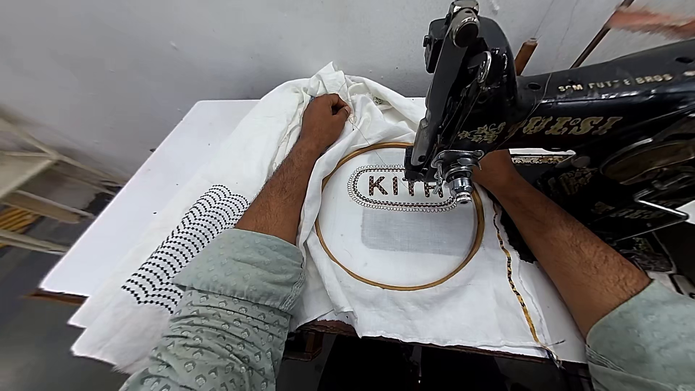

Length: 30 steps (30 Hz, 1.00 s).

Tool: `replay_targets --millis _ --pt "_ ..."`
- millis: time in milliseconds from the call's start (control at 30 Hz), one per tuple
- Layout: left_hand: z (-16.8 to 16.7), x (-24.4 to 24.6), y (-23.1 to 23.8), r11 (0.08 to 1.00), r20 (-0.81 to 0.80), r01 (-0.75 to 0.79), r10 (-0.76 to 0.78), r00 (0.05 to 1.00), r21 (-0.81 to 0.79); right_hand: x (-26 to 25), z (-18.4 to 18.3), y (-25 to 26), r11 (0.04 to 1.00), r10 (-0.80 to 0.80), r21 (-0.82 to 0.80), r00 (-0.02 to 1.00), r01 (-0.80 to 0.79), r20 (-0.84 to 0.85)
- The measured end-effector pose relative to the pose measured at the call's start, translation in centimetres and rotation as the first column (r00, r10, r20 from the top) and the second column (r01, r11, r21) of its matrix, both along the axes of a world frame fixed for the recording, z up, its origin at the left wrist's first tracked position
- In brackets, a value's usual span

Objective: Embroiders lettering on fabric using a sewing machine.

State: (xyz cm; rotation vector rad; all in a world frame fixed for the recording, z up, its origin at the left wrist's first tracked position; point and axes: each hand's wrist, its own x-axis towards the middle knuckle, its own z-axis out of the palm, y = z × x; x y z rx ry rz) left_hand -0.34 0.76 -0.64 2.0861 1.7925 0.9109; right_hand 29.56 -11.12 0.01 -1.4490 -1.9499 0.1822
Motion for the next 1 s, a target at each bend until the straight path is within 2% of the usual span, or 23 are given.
replay_targets --millis 200,367,1000 --pt "0.1 0.0 0.0 1.000 -0.002 -0.001 0.001 1.000 -0.007 0.0 0.0 0.0 1.000 -0.003 0.006 1.000 0.003 0.009" --pt "0.0 0.0 0.0 1.000 0.006 0.008 -0.008 1.000 0.007 -0.5 1.0 -0.7 0.995 -0.043 -0.091 0.999 0.046 0.028" --pt "-0.1 -0.1 0.1 1.000 -0.003 0.010 -0.010 1.000 0.012 -0.4 0.8 -0.5 0.997 -0.038 -0.071 0.999 0.040 0.031"
